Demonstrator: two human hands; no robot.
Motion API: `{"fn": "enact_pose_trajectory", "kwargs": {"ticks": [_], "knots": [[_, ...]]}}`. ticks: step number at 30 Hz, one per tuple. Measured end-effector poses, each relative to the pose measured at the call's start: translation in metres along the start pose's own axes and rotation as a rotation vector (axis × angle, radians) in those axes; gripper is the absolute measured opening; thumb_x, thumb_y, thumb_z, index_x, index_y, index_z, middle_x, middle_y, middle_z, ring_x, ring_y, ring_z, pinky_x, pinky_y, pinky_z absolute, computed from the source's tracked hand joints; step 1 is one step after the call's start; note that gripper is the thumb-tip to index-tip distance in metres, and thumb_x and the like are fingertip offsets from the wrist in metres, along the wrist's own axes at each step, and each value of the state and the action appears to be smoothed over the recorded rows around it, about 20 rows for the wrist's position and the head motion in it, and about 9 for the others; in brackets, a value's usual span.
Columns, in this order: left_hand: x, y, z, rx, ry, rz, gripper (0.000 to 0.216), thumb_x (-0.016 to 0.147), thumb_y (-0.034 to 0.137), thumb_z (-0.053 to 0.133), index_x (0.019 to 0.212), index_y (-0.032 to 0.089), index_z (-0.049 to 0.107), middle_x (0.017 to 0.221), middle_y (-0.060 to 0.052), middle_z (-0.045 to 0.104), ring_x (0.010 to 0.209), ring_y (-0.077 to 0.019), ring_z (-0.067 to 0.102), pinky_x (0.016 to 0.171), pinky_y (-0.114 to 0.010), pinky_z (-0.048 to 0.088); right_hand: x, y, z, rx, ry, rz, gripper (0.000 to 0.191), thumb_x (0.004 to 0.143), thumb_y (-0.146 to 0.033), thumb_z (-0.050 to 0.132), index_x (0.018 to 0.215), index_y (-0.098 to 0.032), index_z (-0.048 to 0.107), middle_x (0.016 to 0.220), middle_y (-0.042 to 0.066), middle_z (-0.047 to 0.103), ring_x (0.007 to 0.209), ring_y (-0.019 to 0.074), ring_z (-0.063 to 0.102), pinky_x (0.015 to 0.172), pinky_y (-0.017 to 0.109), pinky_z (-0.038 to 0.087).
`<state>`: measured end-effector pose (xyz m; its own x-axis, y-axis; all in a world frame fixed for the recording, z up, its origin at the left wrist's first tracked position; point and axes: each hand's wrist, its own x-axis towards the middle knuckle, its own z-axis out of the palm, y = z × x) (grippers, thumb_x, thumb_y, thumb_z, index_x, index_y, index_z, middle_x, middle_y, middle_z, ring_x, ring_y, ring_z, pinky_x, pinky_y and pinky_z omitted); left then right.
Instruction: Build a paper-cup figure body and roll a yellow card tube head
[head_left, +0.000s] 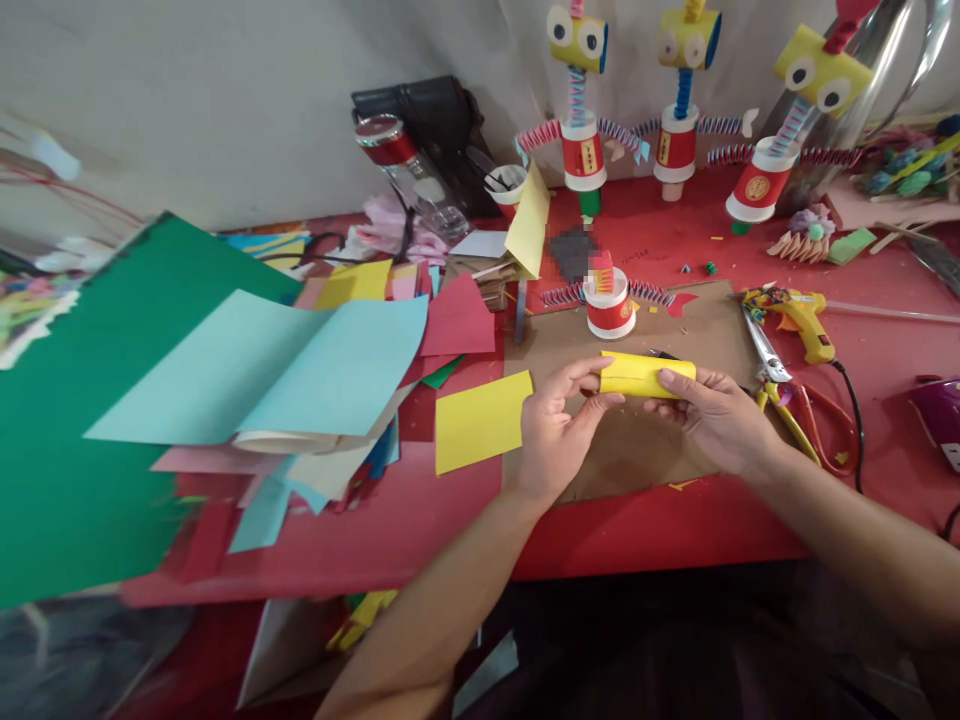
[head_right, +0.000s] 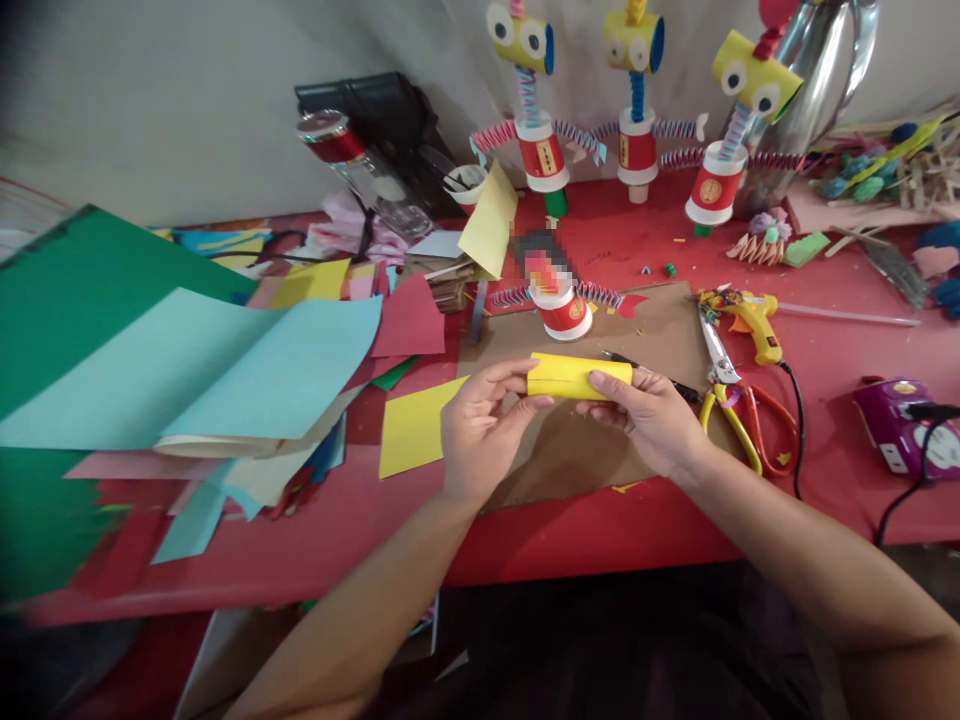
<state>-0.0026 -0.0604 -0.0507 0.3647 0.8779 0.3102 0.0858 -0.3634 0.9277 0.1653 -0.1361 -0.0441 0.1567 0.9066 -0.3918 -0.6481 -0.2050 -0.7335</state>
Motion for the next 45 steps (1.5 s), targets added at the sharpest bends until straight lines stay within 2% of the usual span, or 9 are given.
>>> {"fn": "enact_pose_trajectory", "kwargs": {"ticks": [5, 8, 17, 24, 28, 31, 37, 40, 45], "knots": [[0.003, -0.003, 0.003, -0.177, -0.077, 0.014, 0.072, 0.065, 0.039, 0.091, 0.13, 0.031, 0.063, 0.133, -0.008, 0.067, 0.123, -0.0267, 0.062, 0.095, -0.037, 0.055, 0.0, 0.001, 0.0, 0.045, -0.073, 0.083, 0.027, 0.065, -0.039, 0.092, 0.078, -0.02, 0.078, 0.067, -0.002, 0.074, 0.061, 0.0079, 0.07, 0.056, 0.011, 0.057], [0.002, -0.002, 0.008, -0.456, -0.202, -0.142, 0.054, 0.067, 0.035, 0.09, 0.117, 0.031, 0.07, 0.125, -0.005, 0.073, 0.114, -0.0249, 0.069, 0.088, -0.036, 0.061, -0.002, 0.0, 0.002, 0.085, -0.106, 0.141, 0.027, 0.064, -0.037, 0.093, 0.078, -0.02, 0.077, 0.065, -0.002, 0.074, 0.058, 0.0076, 0.069, 0.055, 0.01, 0.057], [0.001, 0.005, 0.012, -0.701, -0.174, -0.2, 0.036, 0.066, 0.024, 0.091, 0.098, 0.03, 0.076, 0.114, -0.001, 0.078, 0.104, -0.0221, 0.074, 0.086, -0.033, 0.062, -0.004, -0.002, 0.004, 0.152, -0.122, 0.207, 0.027, 0.062, -0.032, 0.095, 0.078, -0.019, 0.078, 0.067, -0.002, 0.077, 0.058, 0.0066, 0.072, 0.056, 0.006, 0.057], [-0.002, 0.006, 0.011, -0.634, -0.18, -0.173, 0.027, 0.074, 0.036, 0.086, 0.098, 0.028, 0.075, 0.109, -0.004, 0.079, 0.103, -0.0252, 0.074, 0.092, -0.041, 0.061, -0.004, -0.001, 0.003, 0.149, -0.101, 0.224, 0.029, 0.062, -0.032, 0.095, 0.083, -0.02, 0.078, 0.07, -0.003, 0.077, 0.057, 0.0065, 0.072, 0.056, 0.006, 0.058], [-0.001, 0.0, 0.007, -0.377, -0.054, 0.117, 0.053, 0.07, 0.04, 0.088, 0.117, 0.033, 0.064, 0.128, -0.005, 0.068, 0.123, -0.0252, 0.064, 0.104, -0.043, 0.052, -0.002, -0.001, 0.001, 0.138, -0.077, 0.19, 0.031, 0.061, -0.033, 0.096, 0.081, -0.019, 0.077, 0.069, -0.003, 0.076, 0.057, 0.0061, 0.071, 0.055, 0.006, 0.057], [0.0, -0.003, 0.001, -0.027, 0.06, 0.285, 0.043, 0.072, 0.044, 0.086, 0.107, 0.03, 0.066, 0.127, -0.005, 0.062, 0.125, -0.0242, 0.058, 0.108, -0.044, 0.047, -0.001, -0.003, 0.0, 0.133, -0.06, 0.166, 0.031, 0.059, -0.033, 0.096, 0.079, -0.019, 0.077, 0.069, -0.003, 0.076, 0.057, 0.0061, 0.07, 0.055, 0.006, 0.057], [-0.001, 0.005, -0.003, 0.275, 0.086, 0.448, 0.005, 0.089, 0.03, 0.072, 0.088, 0.027, 0.068, 0.101, -0.001, 0.07, 0.101, -0.0184, 0.06, 0.092, -0.039, 0.048, -0.003, -0.003, 0.004, 0.136, -0.054, 0.129, 0.026, 0.06, -0.03, 0.096, 0.075, -0.02, 0.077, 0.063, -0.004, 0.074, 0.056, 0.0068, 0.071, 0.053, 0.006, 0.057], [-0.001, 0.01, -0.003, 0.315, 0.081, 0.445, 0.008, 0.089, 0.024, 0.071, 0.083, 0.025, 0.066, 0.074, 0.004, 0.068, 0.082, -0.0164, 0.057, 0.08, -0.034, 0.045, -0.003, -0.002, 0.006, 0.123, -0.05, 0.13, 0.025, 0.061, -0.03, 0.096, 0.074, -0.019, 0.077, 0.065, -0.003, 0.075, 0.058, 0.0076, 0.072, 0.053, 0.007, 0.057], [0.0, 0.01, -0.005, 0.327, 0.078, 0.444, 0.014, 0.091, 0.025, 0.069, 0.078, 0.024, 0.063, 0.067, 0.004, 0.065, 0.074, -0.016, 0.054, 0.07, -0.033, 0.042, -0.003, 0.0, 0.006, 0.119, -0.058, 0.155, 0.031, 0.06, -0.033, 0.096, 0.08, -0.018, 0.079, 0.07, -0.001, 0.077, 0.057, 0.0064, 0.071, 0.054, 0.006, 0.057]]}}
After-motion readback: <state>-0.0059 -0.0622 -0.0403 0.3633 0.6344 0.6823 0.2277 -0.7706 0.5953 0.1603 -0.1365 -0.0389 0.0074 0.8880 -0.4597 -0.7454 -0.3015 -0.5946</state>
